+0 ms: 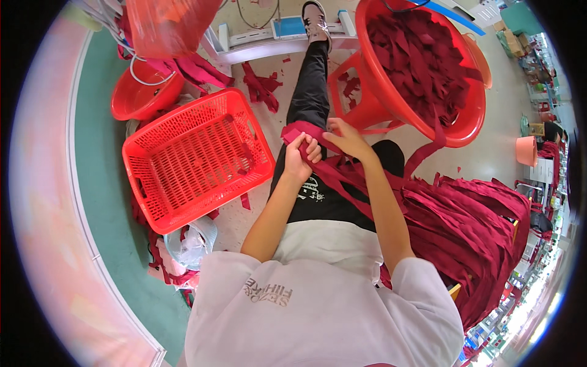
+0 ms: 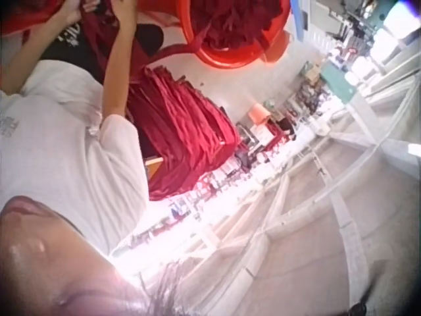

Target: Sorting and untangling maroon fabric strips in a factory setting.

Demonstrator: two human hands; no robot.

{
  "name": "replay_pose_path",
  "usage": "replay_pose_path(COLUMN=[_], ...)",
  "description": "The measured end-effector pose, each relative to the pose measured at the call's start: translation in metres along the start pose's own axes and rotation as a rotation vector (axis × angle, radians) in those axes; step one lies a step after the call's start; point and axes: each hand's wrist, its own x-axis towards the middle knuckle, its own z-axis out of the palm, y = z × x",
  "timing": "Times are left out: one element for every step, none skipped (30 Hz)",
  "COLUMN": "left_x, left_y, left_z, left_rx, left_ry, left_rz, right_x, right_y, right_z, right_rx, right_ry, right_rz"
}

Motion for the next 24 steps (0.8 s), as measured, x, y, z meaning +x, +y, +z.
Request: replay_pose_path(left_x=[-0.002,-0.003,-0.004,-0.006,-0.006,-0.005,-0.005,-0.005,-0.005,-0.006,-0.006,-0.005,-0.004,-0.004,-0.005,-0.006,-0.006,-0.005,-0.005,-0.004,-0.006,-0.007,-0.009,-0.009], left_y=[0.001,0.002,0.002,0.000,-0.001,-0.003,-0.004,-0.004,-0.004,-0.003,-0.003,-0.004,-0.003,-0.001,0.000,0.001,0.001,0.002,0.003,0.003,0.005,0.006,0.008,0.009], left_z=[0.000,-0.006,-0.004,-0.003,-0.006,-0.005,-0.001,-0.001,-0.001,-0.003,-0.004,-0.004,-0.005,-0.003,0.000,0.002,0.002,-0.001,-0.003,-0.003,-0.001,0.000,0.005,0.011], left_rx=[0.016,-0.001,0.022,0.014,-0.016,-0.035,-0.040,-0.053,-0.070,-0.085,-0.095,-0.103,-0.091,-0.098,-0.086,-0.074,-0.079,-0.080,-0.081,-0.088,-0.092,-0.097,-0.103,-0.082], left_ry=[0.011,-0.001,0.037,0.081,0.074,0.037,0.037,0.032,0.028,0.032,0.019,0.006,0.030,0.032,0.060,0.089,0.089,0.053,0.017,0.018,-0.009,-0.036,-0.034,0.123], left_rz=[0.018,0.015,0.029,0.040,0.043,0.034,0.023,0.028,0.032,0.038,0.032,0.022,0.012,0.018,0.020,0.020,0.018,0.030,0.043,0.039,0.006,-0.027,-0.026,-0.014], right_x=[0.014,0.025,0.031,0.029,0.024,0.021,0.022,0.023,0.024,0.022,0.020,0.018,0.017,0.015,0.011,0.008,0.002,-0.003,-0.009,-0.017,-0.027,-0.036,-0.045,-0.055], right_y=[-0.001,-0.004,-0.008,-0.010,-0.017,-0.014,-0.016,-0.026,-0.036,-0.046,-0.066,-0.085,-0.102,-0.115,-0.126,-0.136,-0.145,-0.150,-0.155,-0.157,-0.152,-0.148,-0.142,-0.126], right_z=[0.013,0.026,0.034,0.038,0.039,0.037,0.028,0.019,0.013,0.008,0.003,-0.001,-0.004,-0.009,-0.016,-0.023,-0.030,-0.032,-0.033,-0.035,-0.031,-0.027,-0.025,-0.023], right_rx=[-0.076,-0.153,-0.264,-0.409,-0.555,-0.542,-0.409,-0.277,-0.065,0.147,0.262,0.256,0.413,0.571,0.566,0.626,0.685,0.683,0.741,0.798,0.802,0.807,0.810,0.782], right_ry=[-0.067,-0.138,-0.149,-0.125,-0.103,-0.033,-0.129,-0.231,-0.252,-0.271,-0.247,-0.259,-0.220,-0.176,-0.181,-0.219,-0.252,-0.257,-0.288,-0.312,-0.262,-0.260,-0.257,-0.274], right_rz=[0.049,0.092,0.153,0.111,0.065,0.018,0.058,0.097,0.068,0.044,0.030,0.029,0.058,0.092,0.096,0.167,0.237,0.242,0.245,0.249,0.295,0.357,0.419,0.458])
